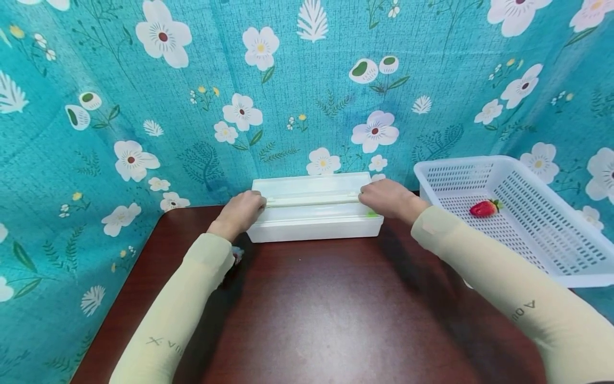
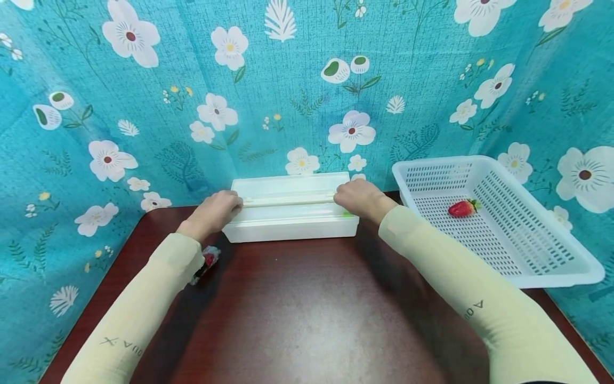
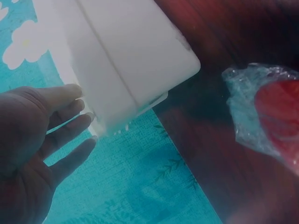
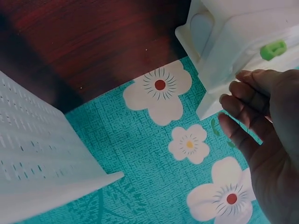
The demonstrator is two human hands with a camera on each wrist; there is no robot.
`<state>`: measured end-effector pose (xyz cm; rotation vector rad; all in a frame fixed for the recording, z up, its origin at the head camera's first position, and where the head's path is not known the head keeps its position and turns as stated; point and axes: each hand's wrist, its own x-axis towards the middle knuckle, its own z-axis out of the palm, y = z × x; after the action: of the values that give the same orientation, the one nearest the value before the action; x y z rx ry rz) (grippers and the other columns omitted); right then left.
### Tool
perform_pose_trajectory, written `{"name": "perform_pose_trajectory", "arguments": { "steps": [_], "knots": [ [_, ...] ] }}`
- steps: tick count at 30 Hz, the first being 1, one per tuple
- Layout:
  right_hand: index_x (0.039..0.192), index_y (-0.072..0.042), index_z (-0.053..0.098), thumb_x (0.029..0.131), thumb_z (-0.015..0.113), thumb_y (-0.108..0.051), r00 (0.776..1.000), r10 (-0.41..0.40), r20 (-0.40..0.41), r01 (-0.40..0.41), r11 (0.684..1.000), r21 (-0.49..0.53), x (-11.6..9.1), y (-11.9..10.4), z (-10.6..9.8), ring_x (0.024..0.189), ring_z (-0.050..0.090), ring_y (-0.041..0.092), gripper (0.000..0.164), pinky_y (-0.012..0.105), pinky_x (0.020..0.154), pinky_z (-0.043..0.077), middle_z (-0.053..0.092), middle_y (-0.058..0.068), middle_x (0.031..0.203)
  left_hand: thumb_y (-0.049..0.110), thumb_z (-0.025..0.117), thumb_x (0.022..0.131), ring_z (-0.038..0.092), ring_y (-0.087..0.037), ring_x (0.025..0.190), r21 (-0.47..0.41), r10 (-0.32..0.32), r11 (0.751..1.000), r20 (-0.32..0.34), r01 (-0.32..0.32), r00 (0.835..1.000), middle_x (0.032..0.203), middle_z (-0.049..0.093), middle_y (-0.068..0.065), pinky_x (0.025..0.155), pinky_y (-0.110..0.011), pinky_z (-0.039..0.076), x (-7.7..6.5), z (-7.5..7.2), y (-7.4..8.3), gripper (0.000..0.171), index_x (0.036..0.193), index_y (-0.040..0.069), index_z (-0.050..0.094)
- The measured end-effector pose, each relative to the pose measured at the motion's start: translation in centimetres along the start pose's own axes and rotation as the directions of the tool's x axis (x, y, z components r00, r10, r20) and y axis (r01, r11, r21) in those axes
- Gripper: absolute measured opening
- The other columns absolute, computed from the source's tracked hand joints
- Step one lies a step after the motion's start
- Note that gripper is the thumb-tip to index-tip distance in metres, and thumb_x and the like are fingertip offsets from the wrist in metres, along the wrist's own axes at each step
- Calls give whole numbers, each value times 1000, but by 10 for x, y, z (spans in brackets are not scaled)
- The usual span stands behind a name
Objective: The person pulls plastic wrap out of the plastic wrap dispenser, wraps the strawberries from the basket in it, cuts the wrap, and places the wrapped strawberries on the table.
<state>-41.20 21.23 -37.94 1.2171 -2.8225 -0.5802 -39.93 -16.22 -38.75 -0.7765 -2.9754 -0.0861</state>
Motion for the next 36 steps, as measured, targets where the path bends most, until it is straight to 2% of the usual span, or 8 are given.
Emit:
{"name": "perform_pose_trajectory", "arguments": {
  "steps": [7,15,22,25,29,32,34,36],
  "knots": [
    [93,-6,71,92,68,7,999,4,-45,-1,998,57,-4,8,-8,80,64,26,14,41,70,55,65,7,87,7,66,101,53,-23,73,-21,10,1000,-1,-10,1000,80,62,-7,68,-36,46,-4,-7,-5,11,92,6,72],
    [84,-9,66,95,60,9,994,20,-110,-7,993,116,-14,17,-23,71,59,23,22,40,61,52,60,4,82,9,66,101,51,-22,65,-41,66,997,-61,-69,996,69,60,-4,64,-37,44,-9,-29,-7,13,93,7,75],
    [77,-14,58,95,61,5,987,31,-159,-4,986,166,-26,24,-46,68,56,22,26,40,59,49,56,1,79,9,65,101,64,-22,79,-56,70,996,-76,-75,995,90,72,-7,80,-42,55,-17,-49,-12,12,105,8,76],
    [78,-14,57,100,58,1,987,46,-154,-14,979,202,-32,28,-58,66,51,20,27,39,60,44,54,1,79,8,65,101,64,-22,79,-56,96,993,-109,-103,989,90,72,-7,80,-43,55,-20,-60,-13,11,104,9,76],
    [78,-14,55,105,53,-4,982,65,-178,-21,971,238,-38,32,-71,64,45,19,29,37,61,39,50,0,76,8,64,102,58,-22,70,-46,118,991,-155,-127,981,79,68,-6,74,-41,52,-23,-75,-14,11,97,10,74],
    [75,-13,53,105,53,-4,974,73,-213,-18,968,250,-43,34,-80,62,40,19,31,36,60,36,48,1,73,8,66,101,62,-22,74,-54,117,990,-185,-129,976,84,71,-7,78,-41,54,-28,-86,-13,10,101,10,76],
    [76,-13,55,104,55,-4,969,79,-235,-16,966,258,-46,34,-86,62,41,19,30,37,61,37,48,0,73,7,69,99,67,-23,81,-62,116,989,-207,-131,971,93,74,-8,84,-42,55,-31,-92,-13,12,107,9,78],
    [78,-11,60,103,59,-4,962,78,-262,-6,964,265,-50,33,-92,63,48,18,25,38,63,45,51,1,74,7,70,98,69,-24,86,-73,117,988,-226,-136,967,97,75,-9,87,-44,56,-36,-97,-12,13,109,9,78]
  ]
}}
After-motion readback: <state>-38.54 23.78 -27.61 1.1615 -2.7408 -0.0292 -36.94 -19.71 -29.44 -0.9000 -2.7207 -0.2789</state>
